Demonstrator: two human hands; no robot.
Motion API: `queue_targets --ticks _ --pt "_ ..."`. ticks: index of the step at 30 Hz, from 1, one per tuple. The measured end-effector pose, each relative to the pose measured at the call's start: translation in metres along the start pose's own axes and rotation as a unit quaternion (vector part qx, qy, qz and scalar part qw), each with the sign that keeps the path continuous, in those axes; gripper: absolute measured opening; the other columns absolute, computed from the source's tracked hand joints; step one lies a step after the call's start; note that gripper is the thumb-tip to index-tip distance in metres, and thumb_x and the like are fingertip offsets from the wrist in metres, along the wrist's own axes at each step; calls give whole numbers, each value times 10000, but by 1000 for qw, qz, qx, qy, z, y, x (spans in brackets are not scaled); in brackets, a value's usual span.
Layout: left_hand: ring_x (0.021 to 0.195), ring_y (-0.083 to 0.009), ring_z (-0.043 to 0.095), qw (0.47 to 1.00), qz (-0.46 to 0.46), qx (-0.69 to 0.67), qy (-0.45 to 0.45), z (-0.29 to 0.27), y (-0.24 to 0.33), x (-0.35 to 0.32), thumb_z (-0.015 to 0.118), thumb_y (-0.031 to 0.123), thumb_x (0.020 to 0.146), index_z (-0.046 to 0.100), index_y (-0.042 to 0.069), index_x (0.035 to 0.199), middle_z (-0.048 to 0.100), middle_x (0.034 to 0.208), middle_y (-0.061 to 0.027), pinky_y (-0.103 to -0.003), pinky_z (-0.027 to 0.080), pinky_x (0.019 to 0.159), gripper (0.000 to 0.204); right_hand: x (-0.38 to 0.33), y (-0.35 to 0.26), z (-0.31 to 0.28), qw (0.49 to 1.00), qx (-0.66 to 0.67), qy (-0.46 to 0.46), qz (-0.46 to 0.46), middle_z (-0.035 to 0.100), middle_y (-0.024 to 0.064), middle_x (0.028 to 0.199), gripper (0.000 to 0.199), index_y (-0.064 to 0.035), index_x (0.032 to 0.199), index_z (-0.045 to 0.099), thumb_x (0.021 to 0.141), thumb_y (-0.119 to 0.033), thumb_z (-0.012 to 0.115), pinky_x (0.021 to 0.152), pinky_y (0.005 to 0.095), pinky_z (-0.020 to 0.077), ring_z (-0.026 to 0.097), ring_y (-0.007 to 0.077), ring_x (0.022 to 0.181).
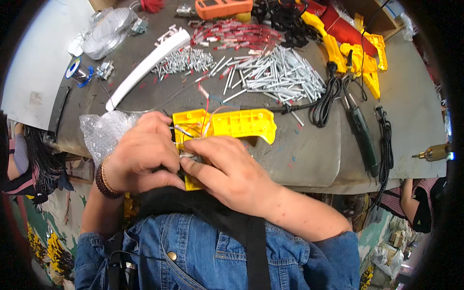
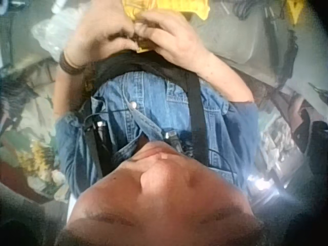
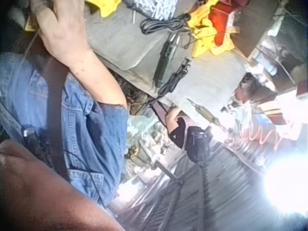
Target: The person assembles a tool by fitting a heating component into a plastic housing, routing wires inside the casing, positioning an internal electrical unit, and soldering wire connections using a soldering iron.
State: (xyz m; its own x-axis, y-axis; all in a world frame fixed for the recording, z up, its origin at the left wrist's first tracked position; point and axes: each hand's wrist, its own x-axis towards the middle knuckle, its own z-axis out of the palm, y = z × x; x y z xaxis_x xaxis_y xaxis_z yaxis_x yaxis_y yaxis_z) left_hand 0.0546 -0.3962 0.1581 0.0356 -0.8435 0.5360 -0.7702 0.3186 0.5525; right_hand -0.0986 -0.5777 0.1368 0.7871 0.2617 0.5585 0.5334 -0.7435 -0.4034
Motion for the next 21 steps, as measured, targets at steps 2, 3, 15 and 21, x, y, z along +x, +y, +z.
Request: queue_targets --ticks 2,3,15,21 --pt "863 -251 597 998 -37 -39 -22 -2 7 3 846 309 672 642 116 893 622 863 -29 -391 428 837 357 -3 -3 -4 999 8 35 39 613 132 1170 394 -44 1097 671 723 -109 778 878 422 483 600 299 1030" --pt "885 -256 614 997 -45 -48 -35 -10 9 9 847 264 695 641 101 934 637 907 -49 -379 454 827 355 -4 -2 -13 999 4 19 44 617 112 1176 452 -62 1090 679 664 -106 824 867 417 478 601 290 1023" --pt "718 -185 629 935 -319 151 40 -14 -56 45 689 89 849 609 25 1038 644 816 -79 -329 501 672 215 56 204 -157 832 266 338 351 587 66 1274 451 -54 1379 498 941 -62 602 851 297 470 576 135 1032" --pt "706 -231 595 937 -268 24 220 -27 1 12 715 71 822 659 54 974 624 804 -79 -333 497 672 163 103 265 -140 946 -65 198 247 645 94 1166 449 -131 1327 568 898 -171 695 827 293 486 619 169 917"
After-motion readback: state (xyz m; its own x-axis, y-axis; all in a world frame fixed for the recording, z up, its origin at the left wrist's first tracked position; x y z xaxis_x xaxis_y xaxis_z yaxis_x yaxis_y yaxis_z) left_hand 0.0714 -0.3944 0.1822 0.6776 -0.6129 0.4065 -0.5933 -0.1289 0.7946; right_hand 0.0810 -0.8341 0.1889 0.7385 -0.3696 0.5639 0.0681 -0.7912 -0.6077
